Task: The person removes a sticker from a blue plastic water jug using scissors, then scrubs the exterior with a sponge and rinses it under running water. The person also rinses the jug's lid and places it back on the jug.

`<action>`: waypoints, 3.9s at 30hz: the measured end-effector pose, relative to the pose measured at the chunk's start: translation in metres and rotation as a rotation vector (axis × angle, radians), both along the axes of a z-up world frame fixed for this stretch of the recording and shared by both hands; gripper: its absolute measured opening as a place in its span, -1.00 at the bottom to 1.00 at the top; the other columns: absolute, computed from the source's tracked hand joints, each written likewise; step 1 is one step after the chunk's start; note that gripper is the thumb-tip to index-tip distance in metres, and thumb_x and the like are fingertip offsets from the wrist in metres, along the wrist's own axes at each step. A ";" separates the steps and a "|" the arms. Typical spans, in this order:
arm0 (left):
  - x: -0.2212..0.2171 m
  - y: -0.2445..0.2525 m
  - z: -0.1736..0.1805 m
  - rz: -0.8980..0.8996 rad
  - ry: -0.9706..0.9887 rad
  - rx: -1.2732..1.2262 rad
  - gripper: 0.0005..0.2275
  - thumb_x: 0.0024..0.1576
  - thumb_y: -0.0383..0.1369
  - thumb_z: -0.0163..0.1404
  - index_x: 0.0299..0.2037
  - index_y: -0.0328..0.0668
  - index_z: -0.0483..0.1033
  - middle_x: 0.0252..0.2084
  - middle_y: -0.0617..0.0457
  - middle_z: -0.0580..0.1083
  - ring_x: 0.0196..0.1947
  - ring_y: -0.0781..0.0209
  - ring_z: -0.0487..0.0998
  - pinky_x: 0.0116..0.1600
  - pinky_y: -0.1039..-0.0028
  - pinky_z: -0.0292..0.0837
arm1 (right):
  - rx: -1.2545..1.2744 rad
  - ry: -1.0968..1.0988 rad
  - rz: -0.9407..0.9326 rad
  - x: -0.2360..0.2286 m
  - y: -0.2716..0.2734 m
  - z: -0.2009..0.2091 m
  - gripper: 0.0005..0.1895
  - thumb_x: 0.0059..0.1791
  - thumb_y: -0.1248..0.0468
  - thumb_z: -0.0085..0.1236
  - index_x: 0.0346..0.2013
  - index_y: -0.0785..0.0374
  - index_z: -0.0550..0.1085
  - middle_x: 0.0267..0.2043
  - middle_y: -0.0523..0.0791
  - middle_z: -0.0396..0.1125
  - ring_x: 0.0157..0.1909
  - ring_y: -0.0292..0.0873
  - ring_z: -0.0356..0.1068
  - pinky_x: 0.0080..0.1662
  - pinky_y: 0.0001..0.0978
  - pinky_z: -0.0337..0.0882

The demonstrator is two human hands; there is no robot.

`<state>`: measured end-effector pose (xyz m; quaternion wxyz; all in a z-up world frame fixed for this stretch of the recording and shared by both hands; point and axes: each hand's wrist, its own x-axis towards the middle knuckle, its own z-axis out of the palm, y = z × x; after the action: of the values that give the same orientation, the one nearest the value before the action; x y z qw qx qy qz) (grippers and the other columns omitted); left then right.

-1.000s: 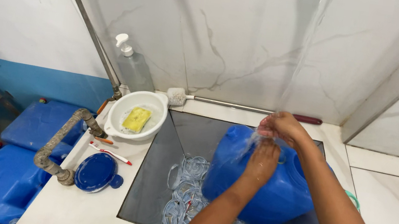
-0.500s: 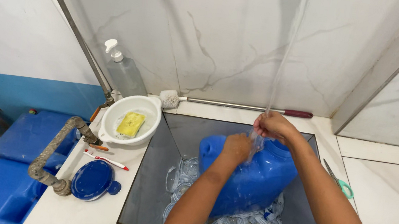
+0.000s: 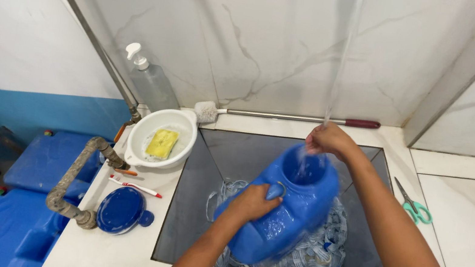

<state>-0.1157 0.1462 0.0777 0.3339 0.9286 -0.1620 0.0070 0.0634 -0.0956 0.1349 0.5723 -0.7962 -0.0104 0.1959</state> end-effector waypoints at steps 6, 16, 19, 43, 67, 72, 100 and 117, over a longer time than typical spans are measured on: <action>0.049 -0.047 -0.017 -0.011 -0.425 0.334 -0.62 0.02 -0.07 0.12 -0.12 -0.20 0.52 -0.09 -0.09 0.57 -0.01 -0.06 0.56 0.01 0.10 0.46 | 0.193 0.146 0.017 -0.007 0.007 0.017 -0.80 0.06 0.39 -0.08 -0.30 0.47 0.48 -0.28 0.06 0.45 -0.26 -0.07 0.54 -0.15 -0.29 0.62; 0.121 -0.069 -0.026 -0.200 -0.245 0.409 -0.64 0.05 -0.10 0.17 -0.16 -0.26 0.58 -0.09 -0.18 0.57 -0.06 -0.15 0.58 0.01 0.05 0.48 | 0.153 -0.039 -0.008 0.007 -0.026 -0.027 -0.72 0.00 0.31 0.12 -0.14 0.52 0.55 -0.23 0.05 0.52 -0.20 -0.09 0.55 -0.09 -0.25 0.58; 0.099 -0.065 -0.016 -0.081 -0.003 0.333 -0.64 0.11 -0.07 0.13 -0.23 -0.29 0.59 -0.16 -0.26 0.58 -0.12 -0.22 0.59 -0.03 0.05 0.50 | -0.610 -0.589 0.322 -0.030 -0.022 -0.056 -0.38 -0.15 0.19 0.33 0.16 0.38 0.44 0.03 0.09 0.42 0.05 0.04 0.46 0.11 -0.15 0.44; -0.032 0.193 -0.144 0.690 0.733 -1.341 -0.27 0.18 0.23 -0.16 0.24 -0.34 0.45 0.09 -0.20 0.52 -0.02 -0.01 0.50 0.01 0.25 0.32 | -0.603 -1.288 -0.337 -0.110 0.051 0.165 -0.47 -0.05 -0.01 0.26 0.09 0.25 0.56 -0.29 0.09 0.45 -0.24 0.19 0.47 -0.18 0.06 0.47; -0.157 0.302 0.025 0.687 0.248 -1.358 -0.50 0.22 0.01 -0.21 0.14 -0.24 0.46 -0.04 -0.10 0.59 -0.06 0.11 0.62 0.05 0.28 0.53 | -0.565 -0.812 -0.455 -0.114 0.076 0.167 -0.56 -0.11 -0.03 0.21 -0.06 0.13 0.63 -0.19 0.18 0.47 -0.09 0.29 0.47 -0.03 0.07 0.44; -0.124 0.255 0.011 0.745 0.301 -1.465 -0.60 0.28 -0.09 -0.16 0.11 -0.23 0.47 0.01 -0.03 0.55 -0.02 0.20 0.58 0.12 0.34 0.47 | -0.469 -0.962 -0.524 -0.112 0.061 0.176 -0.58 -0.07 -0.04 0.18 -0.06 0.13 0.63 -0.20 0.18 0.47 -0.12 0.28 0.47 -0.04 0.07 0.44; -0.128 0.256 0.057 0.797 0.164 -1.409 -0.49 0.24 -0.05 -0.15 0.28 -0.25 0.35 0.10 -0.15 0.50 0.02 0.08 0.56 0.09 0.26 0.45 | -0.473 -0.779 -0.466 -0.046 0.044 0.133 -0.53 -0.07 -0.06 0.18 -0.24 0.33 0.58 -0.19 0.23 0.46 -0.08 0.32 0.45 -0.06 0.13 0.43; -0.078 0.036 0.275 -0.022 -0.441 -0.414 -0.44 0.31 -0.22 -0.13 0.53 -0.08 0.06 0.27 -0.34 0.43 0.29 -0.14 0.44 0.36 0.17 0.24 | 0.769 0.023 -0.608 -0.152 0.046 -0.129 -0.52 -0.05 0.07 0.14 0.02 0.34 0.50 -0.06 0.22 0.46 -0.04 0.21 0.51 -0.01 0.03 0.46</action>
<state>-0.1933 0.1820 0.3527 0.4730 0.8150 -0.2359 0.2375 -0.0884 -0.0492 0.0058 0.8563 -0.4919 0.1573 0.0106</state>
